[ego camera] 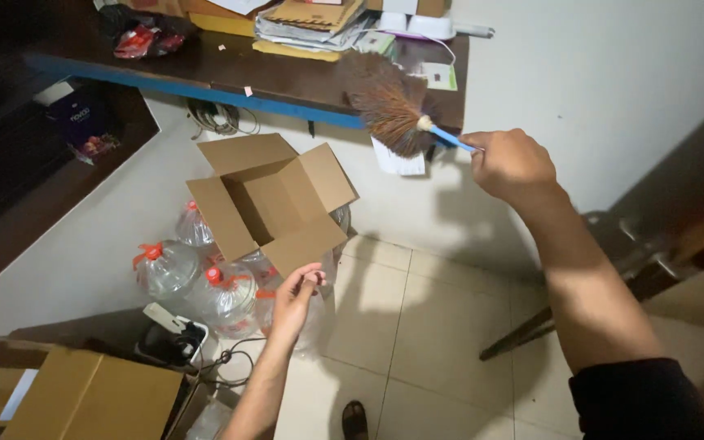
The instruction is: Dust a wooden door and a desk with a feather duster.
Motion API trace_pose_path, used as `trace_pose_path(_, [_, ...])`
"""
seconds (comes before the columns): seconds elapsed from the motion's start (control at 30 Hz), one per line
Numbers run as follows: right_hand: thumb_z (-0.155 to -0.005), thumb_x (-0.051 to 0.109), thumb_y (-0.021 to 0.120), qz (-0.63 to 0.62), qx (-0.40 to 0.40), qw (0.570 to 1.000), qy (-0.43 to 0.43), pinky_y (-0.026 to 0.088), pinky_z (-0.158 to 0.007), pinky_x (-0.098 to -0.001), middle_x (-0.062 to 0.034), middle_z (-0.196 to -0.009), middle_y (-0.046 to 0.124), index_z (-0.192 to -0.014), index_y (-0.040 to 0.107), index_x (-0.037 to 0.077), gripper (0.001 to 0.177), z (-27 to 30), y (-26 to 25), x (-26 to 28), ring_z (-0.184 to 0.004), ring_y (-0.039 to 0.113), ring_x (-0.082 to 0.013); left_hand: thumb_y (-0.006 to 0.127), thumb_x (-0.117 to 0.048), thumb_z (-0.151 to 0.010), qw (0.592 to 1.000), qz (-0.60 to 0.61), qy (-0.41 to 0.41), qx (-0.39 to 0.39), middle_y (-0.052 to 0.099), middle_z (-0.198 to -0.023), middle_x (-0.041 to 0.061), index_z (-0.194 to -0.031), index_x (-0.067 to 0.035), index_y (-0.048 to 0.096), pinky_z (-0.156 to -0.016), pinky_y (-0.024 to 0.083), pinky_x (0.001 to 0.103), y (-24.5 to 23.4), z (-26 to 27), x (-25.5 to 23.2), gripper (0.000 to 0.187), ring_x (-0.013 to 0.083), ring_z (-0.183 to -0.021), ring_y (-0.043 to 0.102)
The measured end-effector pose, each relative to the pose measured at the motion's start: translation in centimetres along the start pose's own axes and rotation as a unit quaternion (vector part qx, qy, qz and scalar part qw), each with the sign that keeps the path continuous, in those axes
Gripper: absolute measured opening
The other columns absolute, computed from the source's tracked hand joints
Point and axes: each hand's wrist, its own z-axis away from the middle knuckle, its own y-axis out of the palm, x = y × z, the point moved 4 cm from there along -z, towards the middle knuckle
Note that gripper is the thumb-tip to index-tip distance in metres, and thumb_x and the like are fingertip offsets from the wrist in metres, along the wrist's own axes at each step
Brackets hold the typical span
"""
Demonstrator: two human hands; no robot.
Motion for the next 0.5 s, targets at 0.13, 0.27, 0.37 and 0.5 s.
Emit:
trace_pose_path(0.13, [-0.095,0.015,0.052,0.001,0.02,0.999,-0.046,0.057,-0.086,-0.0481,-0.0118,-0.108,0.075,-0.129,0.072,0.026,0.041,-4.8,0.5,2.4,-0.086,0.072,-0.0366,0.058,-0.021,-0.103,1.0,0.009,0.009,-0.02,0.074,-0.108,0.004,-0.126,-0.003,0.069,-0.084,0.05,0.026,1.6,-4.6,2.0,0.031,0.0118,-0.097,0.068])
trace_pose_path(0.27, [-0.096,0.018,0.051,-0.026,0.103,0.993,-0.045,0.057,-0.087,-0.0479,-0.0118,-0.105,0.075,-0.13,0.07,0.034,0.042,-10.3,1.6,5.2,-0.09,0.072,-0.0348,0.058,-0.02,-0.104,0.998,0.038,0.026,-0.03,0.074,-0.108,0.003,-0.127,-0.003,0.068,-0.084,0.05,0.026,2.0,-10.1,2.7,0.031,0.0118,-0.098,0.068])
trace_pose_path(0.37, [-0.095,0.019,0.053,-0.035,0.117,0.989,-0.083,0.056,-0.088,-0.0477,-0.0134,-0.105,0.074,-0.13,0.068,0.034,0.042,-14.4,4.9,5.4,-0.092,0.072,-0.0345,0.058,-0.02,-0.103,0.998,0.035,0.033,-0.042,0.074,-0.109,0.003,-0.127,-0.003,0.067,-0.084,0.051,0.027,1.6,-11.9,2.1,0.031,0.0121,-0.099,0.069])
trace_pose_path(0.5, [-0.091,0.013,0.055,-0.021,0.098,0.969,-0.227,0.056,-0.09,-0.0459,-0.0185,-0.105,0.074,-0.132,0.071,0.027,0.045,-19.3,8.4,7.2,-0.094,0.071,-0.0384,0.059,-0.02,-0.103,0.994,0.015,0.042,-0.095,0.074,-0.109,0.003,-0.127,-0.004,0.068,-0.084,0.051,0.028,-0.1,-13.0,1.1,0.03,0.0126,-0.099,0.069])
